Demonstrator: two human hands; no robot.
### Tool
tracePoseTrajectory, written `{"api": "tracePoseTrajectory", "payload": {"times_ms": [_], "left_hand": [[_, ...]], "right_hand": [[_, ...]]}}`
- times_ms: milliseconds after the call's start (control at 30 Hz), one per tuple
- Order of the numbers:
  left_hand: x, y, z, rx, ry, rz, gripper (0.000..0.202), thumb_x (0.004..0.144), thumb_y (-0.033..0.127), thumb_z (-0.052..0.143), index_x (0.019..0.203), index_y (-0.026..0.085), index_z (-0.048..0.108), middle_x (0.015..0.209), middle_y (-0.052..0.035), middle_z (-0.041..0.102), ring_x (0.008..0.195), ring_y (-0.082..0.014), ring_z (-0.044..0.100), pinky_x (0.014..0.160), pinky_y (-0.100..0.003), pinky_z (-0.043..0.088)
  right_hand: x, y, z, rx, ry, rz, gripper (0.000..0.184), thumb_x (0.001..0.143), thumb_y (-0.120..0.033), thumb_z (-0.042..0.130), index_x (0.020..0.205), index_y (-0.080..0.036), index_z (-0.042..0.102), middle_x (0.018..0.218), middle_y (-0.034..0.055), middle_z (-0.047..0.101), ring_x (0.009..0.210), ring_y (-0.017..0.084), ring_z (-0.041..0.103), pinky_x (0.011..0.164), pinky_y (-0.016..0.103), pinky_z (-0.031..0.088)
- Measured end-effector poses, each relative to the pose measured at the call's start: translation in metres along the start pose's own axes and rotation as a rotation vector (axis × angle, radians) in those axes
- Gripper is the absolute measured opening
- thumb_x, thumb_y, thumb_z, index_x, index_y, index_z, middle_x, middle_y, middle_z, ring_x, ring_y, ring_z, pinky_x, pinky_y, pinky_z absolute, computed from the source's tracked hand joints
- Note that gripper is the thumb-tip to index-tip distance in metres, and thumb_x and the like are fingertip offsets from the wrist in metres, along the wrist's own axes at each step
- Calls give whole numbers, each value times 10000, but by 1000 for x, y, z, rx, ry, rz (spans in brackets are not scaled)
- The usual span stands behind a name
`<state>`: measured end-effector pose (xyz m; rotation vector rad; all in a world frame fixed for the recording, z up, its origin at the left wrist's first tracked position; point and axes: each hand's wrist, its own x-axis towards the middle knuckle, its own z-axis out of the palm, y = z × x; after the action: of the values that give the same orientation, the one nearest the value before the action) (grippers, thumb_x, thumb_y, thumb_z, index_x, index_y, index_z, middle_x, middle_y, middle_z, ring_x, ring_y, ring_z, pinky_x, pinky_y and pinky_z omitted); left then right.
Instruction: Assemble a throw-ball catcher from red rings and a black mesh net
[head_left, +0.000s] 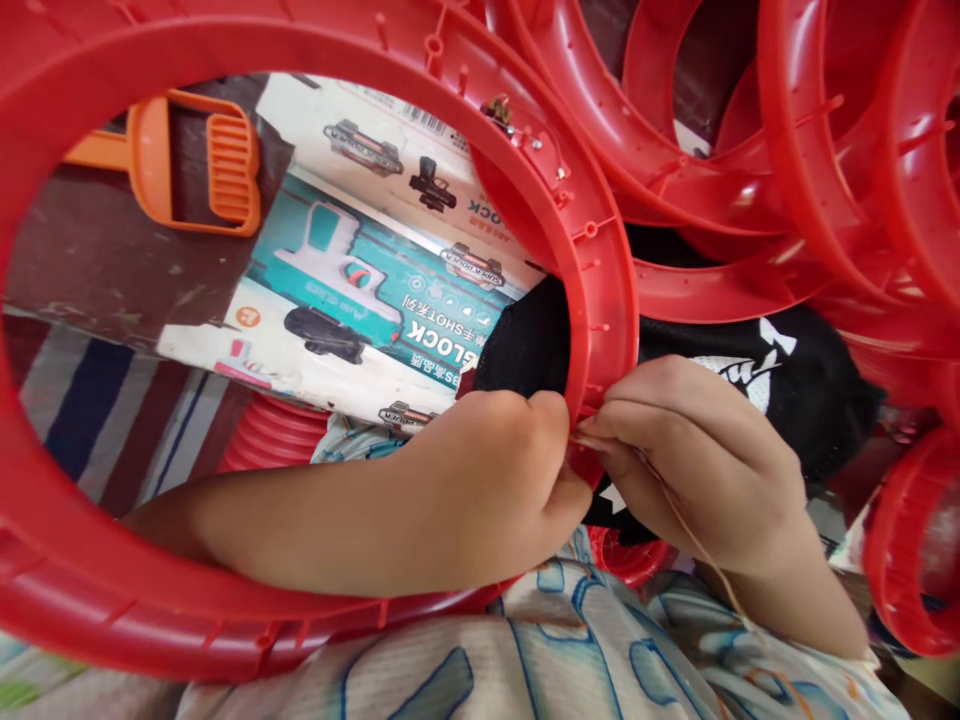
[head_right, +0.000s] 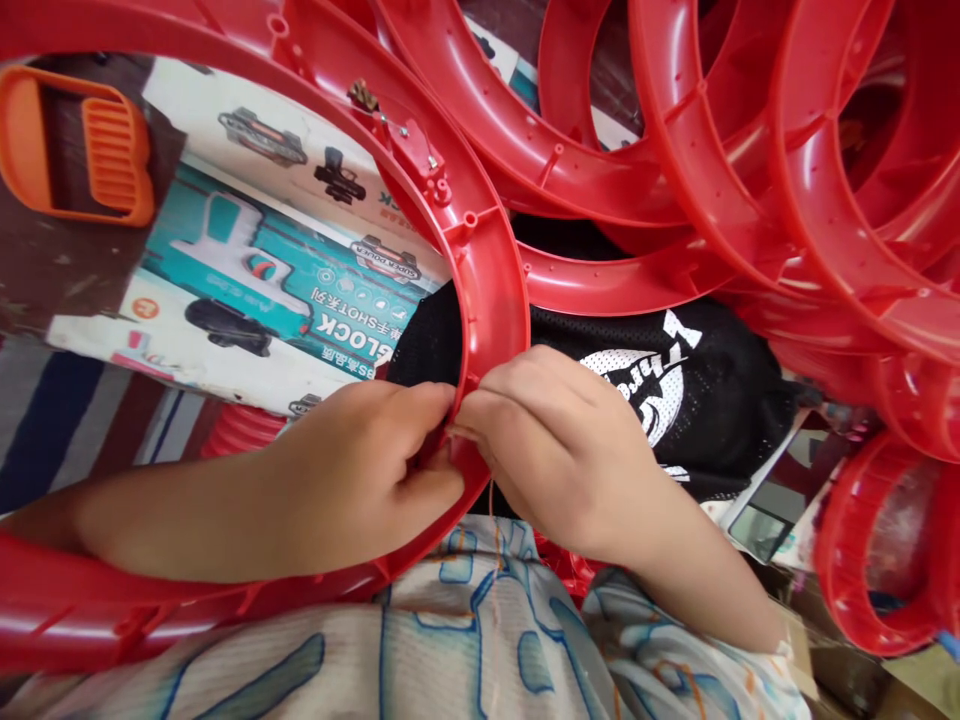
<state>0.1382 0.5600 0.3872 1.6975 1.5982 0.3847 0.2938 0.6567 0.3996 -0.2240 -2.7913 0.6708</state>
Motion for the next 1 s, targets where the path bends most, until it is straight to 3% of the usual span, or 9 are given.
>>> {"api": "tracePoseTrajectory", "payload": {"times_ms": [200,367,600,833,1000], "left_hand": [[-1,0,-2,-165,-82,-151,114,771,262,456,690,217,391,559,-3,497,540,-182,535,510,-283,246],[-2,-2,-1,-200,-59,-157,118,720,220,454,668,226,349,534,24,433,507,-155,451,512,-281,229],[-3,0,-4,-188,-92,-160,129,721,195,458,664,222,345,532,39,420,495,-129,381,527,-277,217],[-5,-3,-1,-187,-62,-104,128,720,182,457,667,225,349,521,58,386,486,-125,382,512,-264,221],[-6,-4,-1,-257,-118,-125,115,716,164,451,669,220,363,532,64,396,471,-104,370,497,-249,227]], "right_hand": [[1,6,-2,40,65,41,191,802,-72,689,953,-166,621,883,41,671,765,151,603,687,307,511],[5,7,-3,114,125,193,82,849,-116,668,852,-197,655,788,15,694,742,135,640,630,271,530],[7,11,-3,235,160,278,48,822,-148,727,805,-174,691,768,-9,714,708,92,664,635,199,538],[9,15,-4,253,186,244,38,846,-142,698,817,-165,693,828,-19,731,763,69,675,703,173,537],[9,15,-4,325,191,229,80,866,-133,674,788,-150,666,821,-10,721,745,61,665,665,167,516]]}}
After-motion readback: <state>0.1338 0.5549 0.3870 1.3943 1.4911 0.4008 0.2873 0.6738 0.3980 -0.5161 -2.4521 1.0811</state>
